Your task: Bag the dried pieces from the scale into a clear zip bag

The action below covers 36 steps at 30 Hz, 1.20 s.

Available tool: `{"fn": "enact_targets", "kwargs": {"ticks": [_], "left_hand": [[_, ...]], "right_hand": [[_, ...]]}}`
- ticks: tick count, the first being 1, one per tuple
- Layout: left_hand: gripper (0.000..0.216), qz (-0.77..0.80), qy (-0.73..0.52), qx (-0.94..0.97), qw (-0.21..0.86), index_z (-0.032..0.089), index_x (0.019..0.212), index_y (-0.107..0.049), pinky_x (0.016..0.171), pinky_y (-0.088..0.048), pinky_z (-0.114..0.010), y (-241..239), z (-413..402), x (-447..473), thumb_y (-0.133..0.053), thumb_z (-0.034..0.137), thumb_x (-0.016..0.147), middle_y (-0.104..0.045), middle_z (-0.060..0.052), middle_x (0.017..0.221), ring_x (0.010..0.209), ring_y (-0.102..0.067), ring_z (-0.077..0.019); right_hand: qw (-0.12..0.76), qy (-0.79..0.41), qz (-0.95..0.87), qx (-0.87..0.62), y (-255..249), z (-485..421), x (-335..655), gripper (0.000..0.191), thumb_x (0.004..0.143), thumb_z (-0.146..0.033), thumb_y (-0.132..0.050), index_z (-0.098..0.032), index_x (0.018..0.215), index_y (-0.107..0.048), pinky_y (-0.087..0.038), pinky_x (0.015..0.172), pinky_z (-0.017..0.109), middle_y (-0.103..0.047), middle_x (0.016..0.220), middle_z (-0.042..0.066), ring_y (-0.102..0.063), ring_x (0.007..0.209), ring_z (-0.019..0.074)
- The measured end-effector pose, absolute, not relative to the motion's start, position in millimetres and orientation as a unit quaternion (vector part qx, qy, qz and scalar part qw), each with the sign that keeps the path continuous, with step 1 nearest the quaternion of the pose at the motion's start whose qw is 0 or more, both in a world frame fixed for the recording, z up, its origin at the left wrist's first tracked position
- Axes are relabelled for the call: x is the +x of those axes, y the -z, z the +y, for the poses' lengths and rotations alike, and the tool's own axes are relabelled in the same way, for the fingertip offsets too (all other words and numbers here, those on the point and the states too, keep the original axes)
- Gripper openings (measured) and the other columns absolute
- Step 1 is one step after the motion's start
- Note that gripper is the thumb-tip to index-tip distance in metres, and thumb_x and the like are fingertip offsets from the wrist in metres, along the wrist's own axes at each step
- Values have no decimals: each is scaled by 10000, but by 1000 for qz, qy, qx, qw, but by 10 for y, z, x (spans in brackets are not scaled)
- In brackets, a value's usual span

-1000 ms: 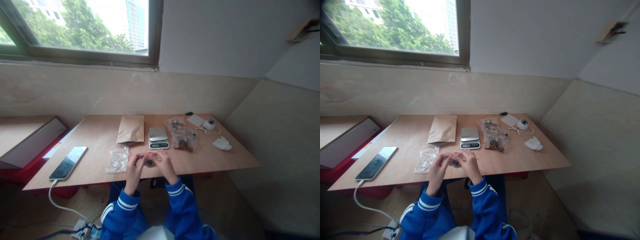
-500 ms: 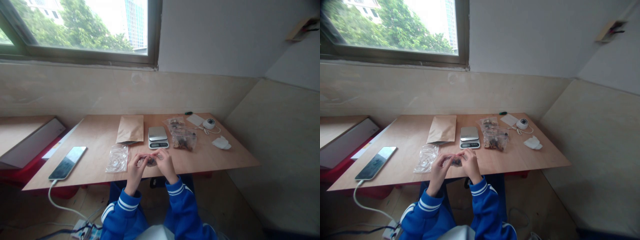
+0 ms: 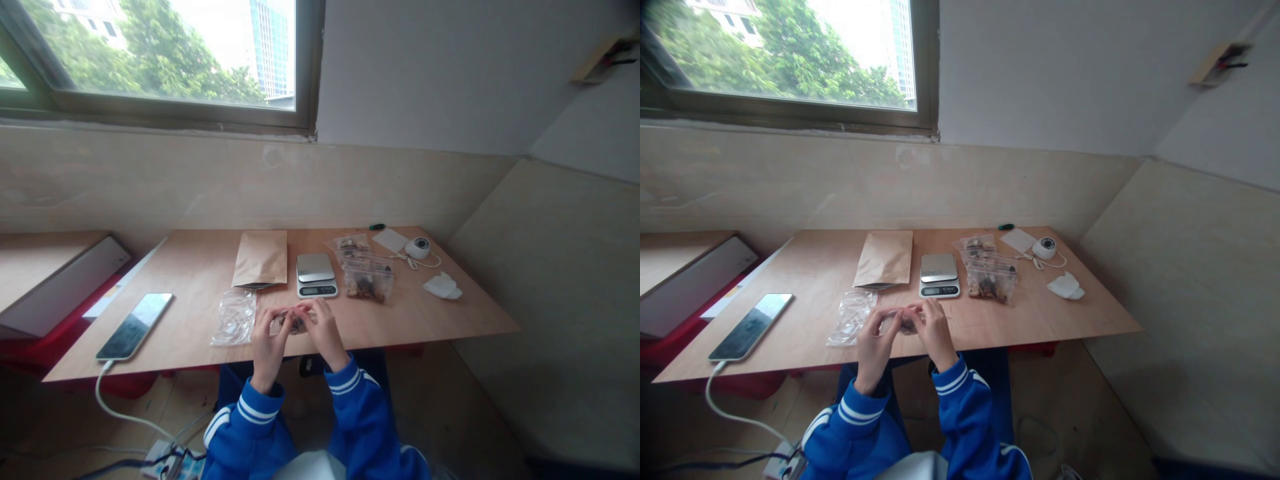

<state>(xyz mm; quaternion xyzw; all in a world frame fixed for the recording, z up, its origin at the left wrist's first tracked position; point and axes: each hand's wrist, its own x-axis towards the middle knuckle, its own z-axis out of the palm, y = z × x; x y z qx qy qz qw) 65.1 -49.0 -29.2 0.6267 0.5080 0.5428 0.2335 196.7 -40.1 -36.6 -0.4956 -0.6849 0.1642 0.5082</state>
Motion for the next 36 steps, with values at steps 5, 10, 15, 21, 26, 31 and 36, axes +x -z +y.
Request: {"fn": "enact_targets", "kwargs": {"ticks": [5,10,15,21,26,31,36], "left_hand": [[152,493,-543,637,239,202,855,-627,770,-484,-308,297,-457,565,-564,339,834,-631,-34,852,835,-596,-171],[166,471,-525,650,283,194,859,-603,771,-493,-315,325,-420,538,-546,349,843,-628,-43,851,840,-601,-174],[269,457,-504,649,339,185,1020,-587,783,-516,-334,301,-418,564,-568,369,825,-649,-62,940,884,-627,-189],[185,468,-508,660,294,195,829,-650,772,-510,-312,323,-396,572,-566,360,829,-659,-42,857,841,-628,-179],[199,482,-512,636,317,190,850,-660,753,-518,-312,349,-384,517,-581,370,819,-669,-43,848,821,-637,-182],[199,481,-502,647,314,194,830,-671,757,-516,-310,334,-375,483,-601,378,804,-675,-36,839,821,-642,-181],[218,471,-488,648,347,192,879,-688,788,-519,-330,321,-377,505,-626,379,784,-688,-60,933,887,-641,-200]], "right_hand": [[476,-155,-721,-480,391,-376,2048,144,884,-284,-552,-227,819,-668,-450,748,313,-669,779,15,-587,780,183],[490,-104,-701,-508,409,-391,2059,208,881,-186,-544,-221,727,-679,-438,722,313,-672,718,17,-592,735,180],[475,-83,-717,-503,420,-396,2061,181,858,-155,-574,-234,750,-696,-424,740,327,-694,731,15,-602,755,190],[465,-133,-718,-499,436,-378,2085,123,849,-268,-608,-257,929,-700,-453,778,344,-705,820,22,-608,793,194],[470,-193,-695,-508,427,-379,2160,113,775,-298,-691,-219,855,-689,-485,737,328,-658,797,31,-609,782,197],[495,-161,-693,-498,397,-375,2184,177,822,-112,-593,-217,698,-661,-459,737,314,-641,718,11,-580,771,186],[495,-111,-699,-504,371,-391,2160,253,800,-23,-546,-212,658,-635,-415,721,314,-630,674,4,-561,733,184]]}}
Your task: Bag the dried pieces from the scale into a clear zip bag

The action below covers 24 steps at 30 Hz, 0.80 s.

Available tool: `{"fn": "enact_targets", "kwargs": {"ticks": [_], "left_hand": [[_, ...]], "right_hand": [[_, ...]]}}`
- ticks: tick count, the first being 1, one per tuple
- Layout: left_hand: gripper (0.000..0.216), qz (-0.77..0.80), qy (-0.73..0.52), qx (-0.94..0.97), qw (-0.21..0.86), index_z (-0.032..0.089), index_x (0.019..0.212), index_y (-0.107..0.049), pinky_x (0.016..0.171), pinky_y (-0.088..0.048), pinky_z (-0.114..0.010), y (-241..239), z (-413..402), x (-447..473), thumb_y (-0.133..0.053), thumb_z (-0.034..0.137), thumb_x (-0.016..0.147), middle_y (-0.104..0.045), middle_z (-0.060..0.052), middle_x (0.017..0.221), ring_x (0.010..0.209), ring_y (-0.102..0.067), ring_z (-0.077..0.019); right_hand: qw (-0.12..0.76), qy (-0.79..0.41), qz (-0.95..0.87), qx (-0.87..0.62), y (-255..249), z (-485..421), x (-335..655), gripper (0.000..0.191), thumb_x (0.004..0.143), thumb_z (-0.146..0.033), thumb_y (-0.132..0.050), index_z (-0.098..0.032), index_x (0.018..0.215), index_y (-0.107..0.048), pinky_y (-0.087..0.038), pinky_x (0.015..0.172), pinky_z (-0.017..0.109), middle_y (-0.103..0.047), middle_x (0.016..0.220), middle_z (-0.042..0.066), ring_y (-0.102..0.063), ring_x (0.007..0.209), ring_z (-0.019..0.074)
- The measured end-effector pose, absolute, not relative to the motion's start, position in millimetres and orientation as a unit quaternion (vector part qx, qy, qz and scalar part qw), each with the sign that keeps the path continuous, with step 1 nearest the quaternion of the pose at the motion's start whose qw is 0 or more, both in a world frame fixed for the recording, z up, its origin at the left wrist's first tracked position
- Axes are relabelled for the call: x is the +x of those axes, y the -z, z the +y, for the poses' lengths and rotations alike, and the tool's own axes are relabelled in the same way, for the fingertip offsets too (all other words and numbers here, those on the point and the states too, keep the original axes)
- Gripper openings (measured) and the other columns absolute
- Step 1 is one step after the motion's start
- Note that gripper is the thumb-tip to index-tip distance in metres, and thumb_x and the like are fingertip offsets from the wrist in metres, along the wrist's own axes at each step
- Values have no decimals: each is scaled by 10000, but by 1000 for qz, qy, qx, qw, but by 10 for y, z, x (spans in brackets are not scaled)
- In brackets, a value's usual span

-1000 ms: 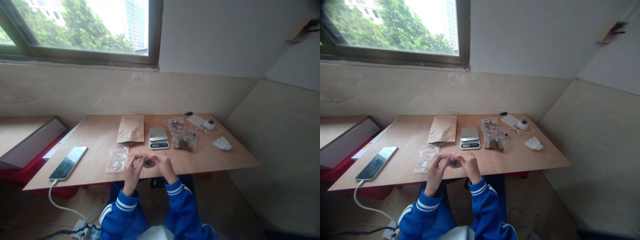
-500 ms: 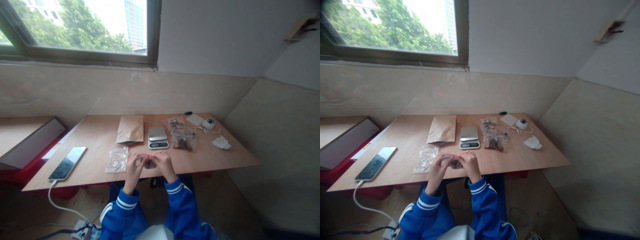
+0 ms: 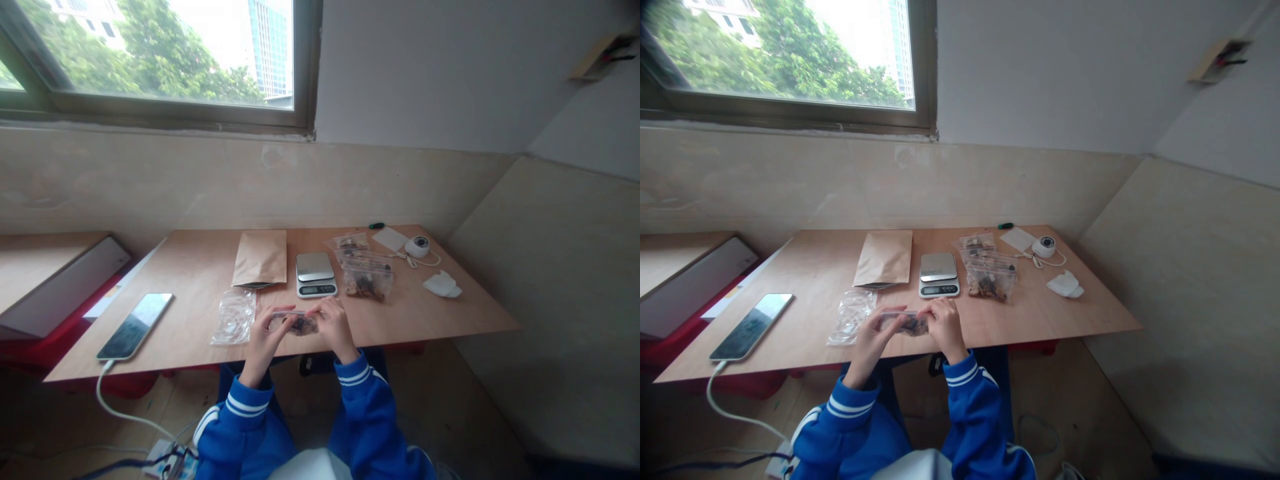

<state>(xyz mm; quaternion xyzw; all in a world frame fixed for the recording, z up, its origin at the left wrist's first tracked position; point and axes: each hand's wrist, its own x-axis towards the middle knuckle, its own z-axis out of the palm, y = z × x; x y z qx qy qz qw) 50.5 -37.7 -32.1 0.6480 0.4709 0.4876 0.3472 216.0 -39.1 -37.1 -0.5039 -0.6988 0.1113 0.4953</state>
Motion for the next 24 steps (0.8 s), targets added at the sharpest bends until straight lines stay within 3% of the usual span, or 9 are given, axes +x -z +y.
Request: {"fn": "enact_targets", "kwargs": {"ticks": [4,11,15,19,24], "left_hand": [[215,464,-490,645,358,184,830,-704,790,-516,-328,299,-395,546,-622,377,786,-692,-63,891,877,-637,-200],[240,476,-508,617,367,181,797,-705,763,-528,-329,317,-389,519,-623,405,774,-687,-62,828,833,-641,-204],[265,481,-506,600,390,174,817,-704,711,-539,-312,324,-393,497,-628,423,765,-684,-67,846,834,-644,-210],[228,478,-501,619,371,177,812,-698,764,-518,-315,298,-410,498,-628,391,777,-679,-56,840,838,-638,-198],[193,475,-504,634,345,183,801,-690,765,-502,-302,254,-442,541,-625,364,785,-674,-39,821,823,-633,-184]], "right_hand": [[486,-95,-705,-508,391,-390,2139,233,809,-45,-565,-205,654,-633,-396,711,310,-625,656,1,-553,708,177],[471,-174,-714,-488,337,-414,2176,72,838,-254,-620,-211,804,-666,-440,768,318,-657,762,23,-573,810,192],[457,-218,-725,-467,224,-475,2185,240,826,-318,-636,-198,1033,-615,-438,832,334,-664,884,36,-580,873,193],[464,-191,-726,-469,221,-470,2143,94,867,-277,-581,-193,847,-619,-430,803,329,-652,848,38,-565,846,192],[463,-137,-722,-495,333,-421,2087,109,876,-206,-557,-199,772,-589,-415,744,323,-607,760,27,-534,790,193]]}}
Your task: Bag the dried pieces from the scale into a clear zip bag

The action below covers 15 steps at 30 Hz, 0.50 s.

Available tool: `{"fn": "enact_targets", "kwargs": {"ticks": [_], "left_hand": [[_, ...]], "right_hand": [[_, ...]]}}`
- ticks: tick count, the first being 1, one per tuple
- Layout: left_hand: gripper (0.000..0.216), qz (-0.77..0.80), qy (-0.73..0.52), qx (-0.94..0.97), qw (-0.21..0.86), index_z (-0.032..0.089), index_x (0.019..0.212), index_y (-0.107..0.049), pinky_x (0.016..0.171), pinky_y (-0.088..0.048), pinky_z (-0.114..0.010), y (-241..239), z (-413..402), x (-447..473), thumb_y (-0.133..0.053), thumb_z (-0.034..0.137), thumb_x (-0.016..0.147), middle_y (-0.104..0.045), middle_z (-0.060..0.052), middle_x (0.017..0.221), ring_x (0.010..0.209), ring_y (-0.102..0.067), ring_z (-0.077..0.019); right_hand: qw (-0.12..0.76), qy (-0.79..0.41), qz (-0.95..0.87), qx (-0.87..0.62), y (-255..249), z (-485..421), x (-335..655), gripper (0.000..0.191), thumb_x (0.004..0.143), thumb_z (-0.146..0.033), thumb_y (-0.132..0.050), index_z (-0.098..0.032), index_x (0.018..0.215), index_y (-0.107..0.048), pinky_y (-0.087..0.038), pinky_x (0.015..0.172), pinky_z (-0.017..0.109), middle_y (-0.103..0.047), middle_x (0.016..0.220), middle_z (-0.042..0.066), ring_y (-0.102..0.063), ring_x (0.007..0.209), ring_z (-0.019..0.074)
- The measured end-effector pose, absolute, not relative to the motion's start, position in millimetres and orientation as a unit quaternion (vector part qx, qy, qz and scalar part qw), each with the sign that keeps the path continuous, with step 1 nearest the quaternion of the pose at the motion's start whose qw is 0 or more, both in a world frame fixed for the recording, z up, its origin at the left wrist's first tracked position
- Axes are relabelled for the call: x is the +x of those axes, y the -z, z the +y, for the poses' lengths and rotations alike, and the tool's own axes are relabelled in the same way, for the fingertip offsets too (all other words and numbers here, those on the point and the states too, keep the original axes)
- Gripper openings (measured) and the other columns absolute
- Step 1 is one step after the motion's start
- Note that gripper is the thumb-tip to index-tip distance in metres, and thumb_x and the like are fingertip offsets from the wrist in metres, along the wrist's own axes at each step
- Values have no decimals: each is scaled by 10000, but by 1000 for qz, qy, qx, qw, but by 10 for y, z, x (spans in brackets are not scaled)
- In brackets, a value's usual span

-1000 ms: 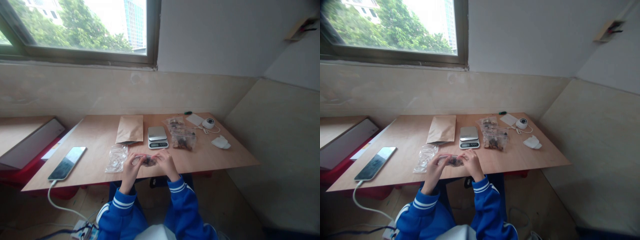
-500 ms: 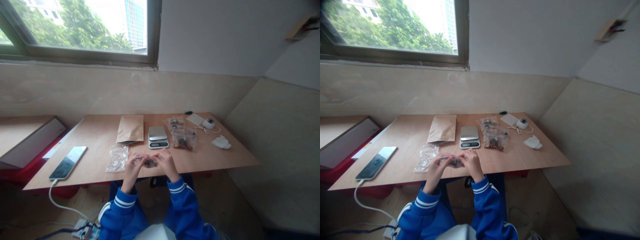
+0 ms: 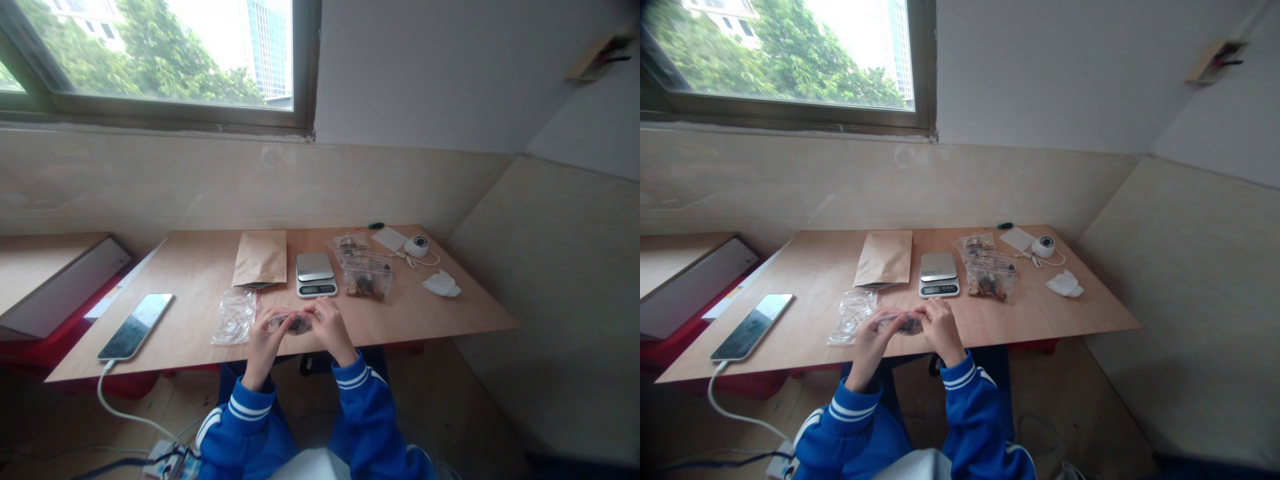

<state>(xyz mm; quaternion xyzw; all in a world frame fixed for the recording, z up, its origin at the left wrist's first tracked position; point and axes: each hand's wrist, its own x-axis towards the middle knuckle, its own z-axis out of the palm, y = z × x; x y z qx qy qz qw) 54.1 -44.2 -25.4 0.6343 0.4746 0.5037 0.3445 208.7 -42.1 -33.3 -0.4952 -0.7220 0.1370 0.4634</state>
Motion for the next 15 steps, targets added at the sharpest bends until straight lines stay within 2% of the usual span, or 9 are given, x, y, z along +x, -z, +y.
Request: {"fn": "enact_targets", "kwargs": {"ticks": [6,9,11,13,15], "left_hand": [[193,485,-514,632,318,190,801,-684,753,-494,-301,250,-478,628,-618,371,788,-664,-40,820,818,-622,-181],[211,493,-520,628,304,194,815,-689,765,-492,-306,263,-480,620,-612,389,789,-671,-45,838,834,-624,-188],[217,502,-525,622,293,196,819,-692,780,-488,-310,271,-473,595,-611,395,787,-677,-46,844,844,-626,-192],[219,505,-528,620,287,198,820,-693,792,-484,-316,277,-460,564,-609,398,789,-680,-48,848,849,-626,-194],[223,507,-532,616,284,197,823,-691,780,-487,-319,281,-447,536,-606,400,790,-680,-49,848,840,-627,-195]], "right_hand": [[466,-102,-701,-530,369,-435,2051,166,864,-92,-492,-192,741,-541,-407,712,329,-567,748,35,-515,779,201],[465,-114,-709,-518,351,-439,2067,135,883,-165,-522,-194,758,-564,-425,717,321,-578,755,34,-528,781,195],[462,-134,-717,-504,347,-432,2092,89,892,-238,-538,-197,846,-602,-442,745,316,-606,794,34,-548,795,187],[450,-159,-725,-496,361,-419,2123,139,885,-289,-555,-200,974,-615,-459,763,308,-631,834,36,-573,808,181],[436,-177,-734,-489,390,-405,2154,177,874,-304,-570,-197,1003,-626,-471,767,301,-655,852,41,-598,828,184]]}}
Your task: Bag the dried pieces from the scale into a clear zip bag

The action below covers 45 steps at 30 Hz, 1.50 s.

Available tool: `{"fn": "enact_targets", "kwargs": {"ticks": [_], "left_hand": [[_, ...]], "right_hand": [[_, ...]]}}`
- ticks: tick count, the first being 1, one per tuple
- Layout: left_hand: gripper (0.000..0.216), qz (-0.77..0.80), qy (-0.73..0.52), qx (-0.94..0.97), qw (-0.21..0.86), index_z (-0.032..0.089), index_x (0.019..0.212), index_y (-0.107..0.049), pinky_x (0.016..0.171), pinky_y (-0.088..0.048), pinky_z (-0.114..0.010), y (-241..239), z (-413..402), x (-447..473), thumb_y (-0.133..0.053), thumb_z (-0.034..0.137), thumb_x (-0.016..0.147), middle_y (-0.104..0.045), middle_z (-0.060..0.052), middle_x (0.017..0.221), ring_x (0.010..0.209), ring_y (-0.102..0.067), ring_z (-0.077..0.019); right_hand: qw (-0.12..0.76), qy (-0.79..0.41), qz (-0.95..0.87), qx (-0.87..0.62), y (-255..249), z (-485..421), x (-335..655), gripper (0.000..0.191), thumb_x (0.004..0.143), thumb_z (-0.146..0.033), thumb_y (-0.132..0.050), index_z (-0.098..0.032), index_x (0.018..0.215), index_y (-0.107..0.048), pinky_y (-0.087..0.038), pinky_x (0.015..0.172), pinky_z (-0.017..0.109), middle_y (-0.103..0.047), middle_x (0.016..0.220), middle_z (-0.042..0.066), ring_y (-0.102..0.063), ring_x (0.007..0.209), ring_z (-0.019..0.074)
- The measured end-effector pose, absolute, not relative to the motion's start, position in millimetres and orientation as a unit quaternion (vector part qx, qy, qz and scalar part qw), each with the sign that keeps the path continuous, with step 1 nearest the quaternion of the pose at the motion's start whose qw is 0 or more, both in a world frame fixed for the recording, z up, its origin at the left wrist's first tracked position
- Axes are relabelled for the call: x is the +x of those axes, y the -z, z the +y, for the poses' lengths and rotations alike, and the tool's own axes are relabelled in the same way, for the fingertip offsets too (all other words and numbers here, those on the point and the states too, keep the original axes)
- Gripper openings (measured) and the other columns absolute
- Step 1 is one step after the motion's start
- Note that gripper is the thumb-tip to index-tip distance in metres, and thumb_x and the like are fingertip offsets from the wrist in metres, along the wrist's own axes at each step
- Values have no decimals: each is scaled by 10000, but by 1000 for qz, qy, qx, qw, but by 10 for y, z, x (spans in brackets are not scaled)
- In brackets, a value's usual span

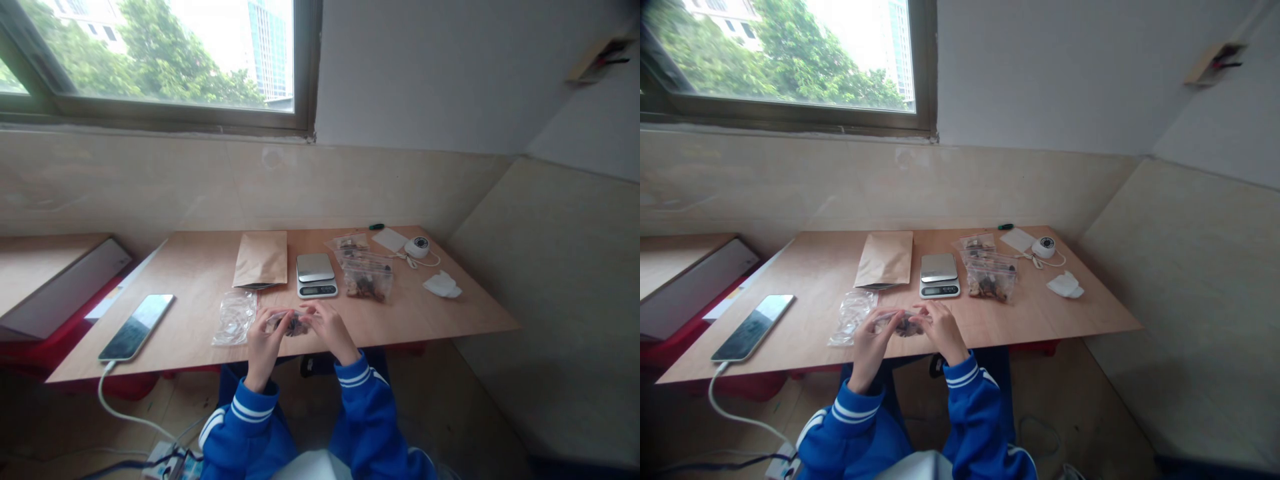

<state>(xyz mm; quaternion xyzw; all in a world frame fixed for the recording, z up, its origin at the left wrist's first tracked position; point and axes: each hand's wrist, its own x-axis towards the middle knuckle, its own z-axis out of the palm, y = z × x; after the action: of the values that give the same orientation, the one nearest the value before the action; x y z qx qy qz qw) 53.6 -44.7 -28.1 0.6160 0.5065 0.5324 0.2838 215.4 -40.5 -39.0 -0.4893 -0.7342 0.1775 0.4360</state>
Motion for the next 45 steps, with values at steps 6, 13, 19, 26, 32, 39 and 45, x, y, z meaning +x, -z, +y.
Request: {"fn": "enact_targets", "kwargs": {"ticks": [6,13,19,26,32,39,45], "left_hand": [[219,504,-533,615,292,188,826,-689,760,-496,-315,275,-415,496,-618,390,782,-679,-40,837,811,-632,-186],[339,481,-519,596,380,176,879,-703,798,-497,-304,279,-429,521,-484,434,866,-697,-59,905,895,-639,-198],[431,534,-545,542,351,167,855,-696,729,-495,-282,240,-444,521,-431,507,868,-707,-53,847,802,-639,-186],[387,572,-556,512,317,168,727,-695,670,-484,-274,262,-404,450,-522,501,818,-704,-32,719,712,-639,-187],[379,594,-565,472,325,167,664,-689,663,-490,-274,241,-393,422,-584,516,766,-700,-28,661,674,-649,-184],[436,563,-590,439,376,140,680,-658,693,-500,-293,360,-369,415,-504,524,817,-690,-48,662,664,-643,-180],[438,499,-567,404,516,125,757,-662,734,-518,-331,467,-332,509,-524,538,798,-701,-77,728,719,-662,-204]], "right_hand": [[428,-139,-730,-513,431,-409,2186,186,873,-144,-544,-219,792,-694,-458,746,274,-713,797,23,-635,771,176],[425,-92,-716,-546,400,-435,2231,259,838,-60,-531,-226,756,-712,-452,697,295,-728,763,15,-622,673,177],[435,-174,-728,-500,414,-445,2318,178,858,-327,-592,-232,944,-716,-485,750,285,-721,878,34,-639,827,186],[431,-147,-729,-511,429,-463,2304,234,891,-313,-543,-235,790,-738,-463,712,295,-738,790,28,-642,704,183],[437,-237,-713,-495,382,-491,2299,225,853,-371,-591,-219,792,-745,-494,696,279,-737,770,34,-660,705,181],[446,-323,-680,-484,317,-540,2383,263,907,-320,-500,-226,845,-738,-528,766,321,-745,824,22,-691,811,204],[463,-358,-634,-506,391,-546,2573,308,880,-412,-514,-195,862,-733,-544,760,350,-745,830,50,-697,810,230]]}}
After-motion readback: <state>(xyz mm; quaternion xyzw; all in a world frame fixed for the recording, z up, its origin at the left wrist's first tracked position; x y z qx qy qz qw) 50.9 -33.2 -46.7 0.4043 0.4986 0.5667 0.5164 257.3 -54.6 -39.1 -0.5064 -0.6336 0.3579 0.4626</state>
